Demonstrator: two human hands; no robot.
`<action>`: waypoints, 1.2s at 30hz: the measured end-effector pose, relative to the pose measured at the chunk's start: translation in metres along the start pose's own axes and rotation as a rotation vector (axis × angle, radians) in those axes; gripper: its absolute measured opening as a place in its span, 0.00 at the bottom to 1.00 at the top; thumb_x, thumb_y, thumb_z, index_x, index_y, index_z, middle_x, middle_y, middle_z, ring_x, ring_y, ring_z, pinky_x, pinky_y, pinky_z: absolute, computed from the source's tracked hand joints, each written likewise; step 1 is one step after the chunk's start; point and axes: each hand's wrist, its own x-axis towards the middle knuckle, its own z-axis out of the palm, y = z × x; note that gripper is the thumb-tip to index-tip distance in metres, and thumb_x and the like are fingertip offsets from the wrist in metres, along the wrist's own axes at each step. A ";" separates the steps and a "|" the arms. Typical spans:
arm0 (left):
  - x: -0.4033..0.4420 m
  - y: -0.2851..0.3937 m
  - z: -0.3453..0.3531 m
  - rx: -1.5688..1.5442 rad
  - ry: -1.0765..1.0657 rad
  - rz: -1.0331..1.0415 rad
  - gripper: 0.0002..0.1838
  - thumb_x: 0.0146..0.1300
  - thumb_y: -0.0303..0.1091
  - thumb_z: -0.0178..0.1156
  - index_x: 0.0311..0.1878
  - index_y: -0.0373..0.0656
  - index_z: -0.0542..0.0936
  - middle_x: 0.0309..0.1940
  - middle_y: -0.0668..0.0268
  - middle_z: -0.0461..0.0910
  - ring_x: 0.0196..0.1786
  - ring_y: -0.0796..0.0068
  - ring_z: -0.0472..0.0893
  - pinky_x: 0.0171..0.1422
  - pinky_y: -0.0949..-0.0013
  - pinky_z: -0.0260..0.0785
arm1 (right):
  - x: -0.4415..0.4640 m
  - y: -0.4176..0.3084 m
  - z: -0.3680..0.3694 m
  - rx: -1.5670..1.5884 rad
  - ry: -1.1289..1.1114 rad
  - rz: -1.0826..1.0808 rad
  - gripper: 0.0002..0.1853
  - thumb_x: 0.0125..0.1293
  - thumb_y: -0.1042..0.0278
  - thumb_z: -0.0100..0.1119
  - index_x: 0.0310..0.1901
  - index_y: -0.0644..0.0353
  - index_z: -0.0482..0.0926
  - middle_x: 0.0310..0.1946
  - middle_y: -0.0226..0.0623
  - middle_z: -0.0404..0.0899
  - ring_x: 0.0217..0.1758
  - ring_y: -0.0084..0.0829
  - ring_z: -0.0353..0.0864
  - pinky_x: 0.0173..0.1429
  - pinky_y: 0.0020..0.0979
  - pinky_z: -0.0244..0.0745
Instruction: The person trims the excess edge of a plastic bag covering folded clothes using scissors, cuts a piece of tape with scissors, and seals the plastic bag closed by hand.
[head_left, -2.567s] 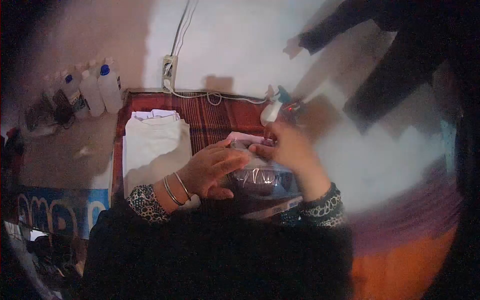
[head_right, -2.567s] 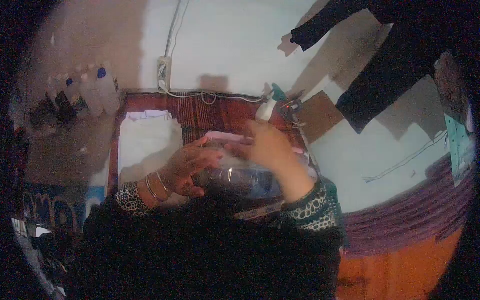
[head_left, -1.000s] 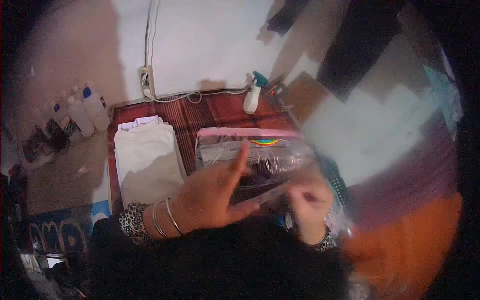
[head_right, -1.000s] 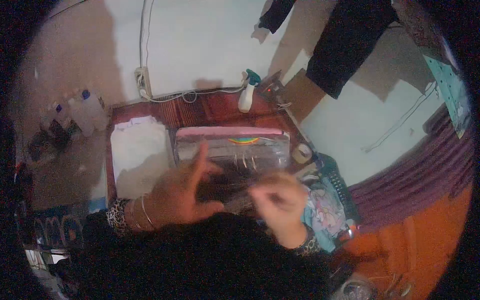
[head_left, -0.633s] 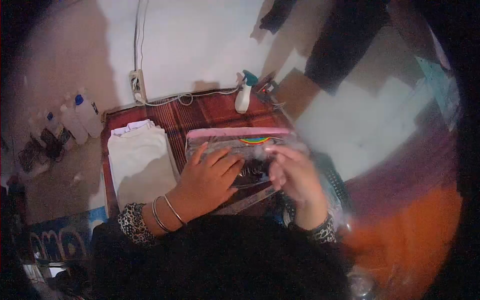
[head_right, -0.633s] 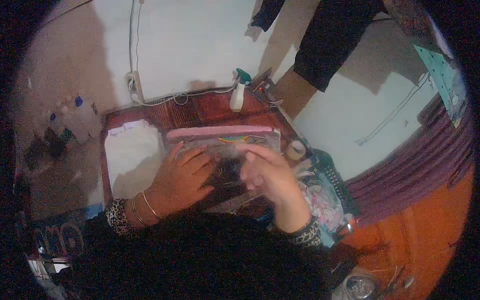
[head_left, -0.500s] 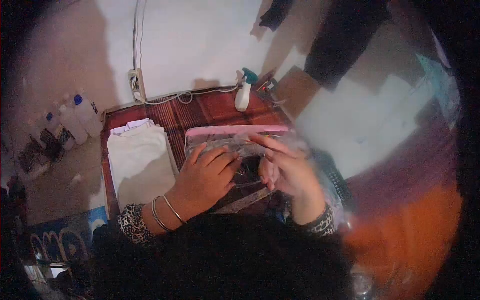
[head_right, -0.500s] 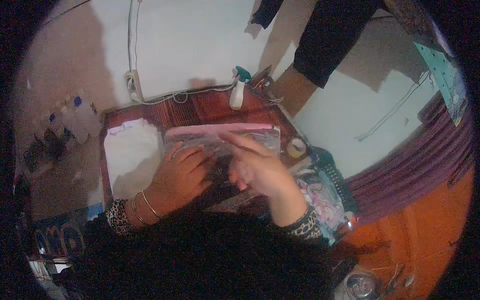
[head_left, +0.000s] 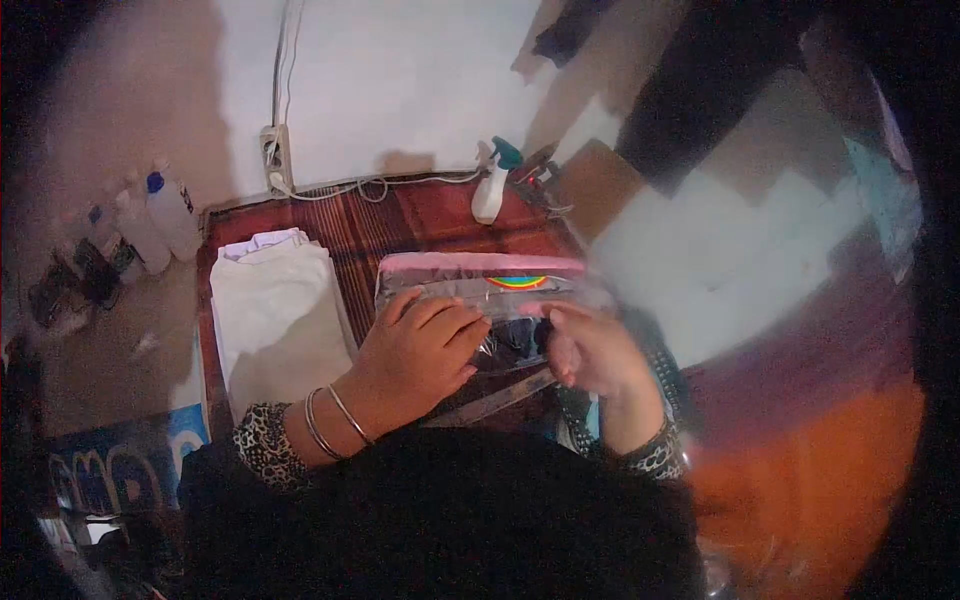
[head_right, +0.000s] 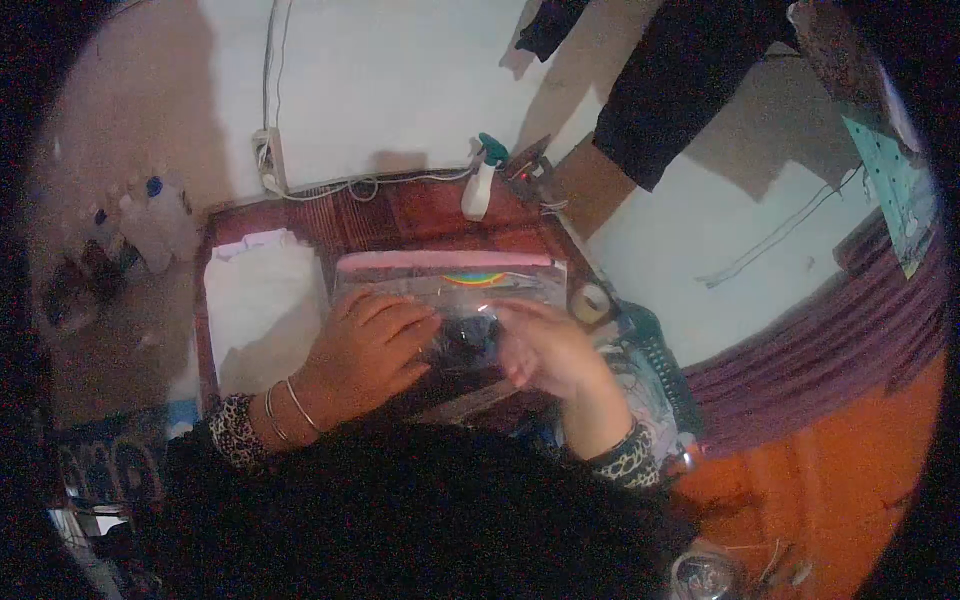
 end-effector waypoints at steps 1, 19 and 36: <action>-0.001 -0.001 0.001 -0.002 0.003 0.005 0.27 0.50 0.44 0.68 0.54 0.45 0.78 0.52 0.64 0.76 0.59 0.62 0.72 0.67 0.51 0.60 | 0.002 0.001 0.001 0.027 -0.032 -0.010 0.22 0.71 0.61 0.52 0.61 0.64 0.69 0.13 0.30 0.70 0.13 0.25 0.70 0.17 0.26 0.67; -0.008 -0.004 0.004 -0.022 0.017 -0.031 0.24 0.51 0.42 0.66 0.53 0.48 0.78 0.51 0.68 0.76 0.59 0.67 0.71 0.69 0.53 0.57 | 0.010 -0.002 -0.004 0.177 -0.300 0.147 0.29 0.73 0.48 0.44 0.66 0.61 0.64 0.11 0.27 0.69 0.10 0.23 0.67 0.13 0.24 0.61; 0.015 0.013 -0.002 0.107 0.003 -0.078 0.31 0.45 0.48 0.71 0.54 0.50 0.79 0.41 0.68 0.73 0.50 0.66 0.72 0.59 0.54 0.60 | 0.001 0.000 -0.002 -0.212 0.050 -0.008 0.23 0.74 0.49 0.44 0.54 0.59 0.78 0.13 0.30 0.69 0.14 0.24 0.70 0.18 0.25 0.66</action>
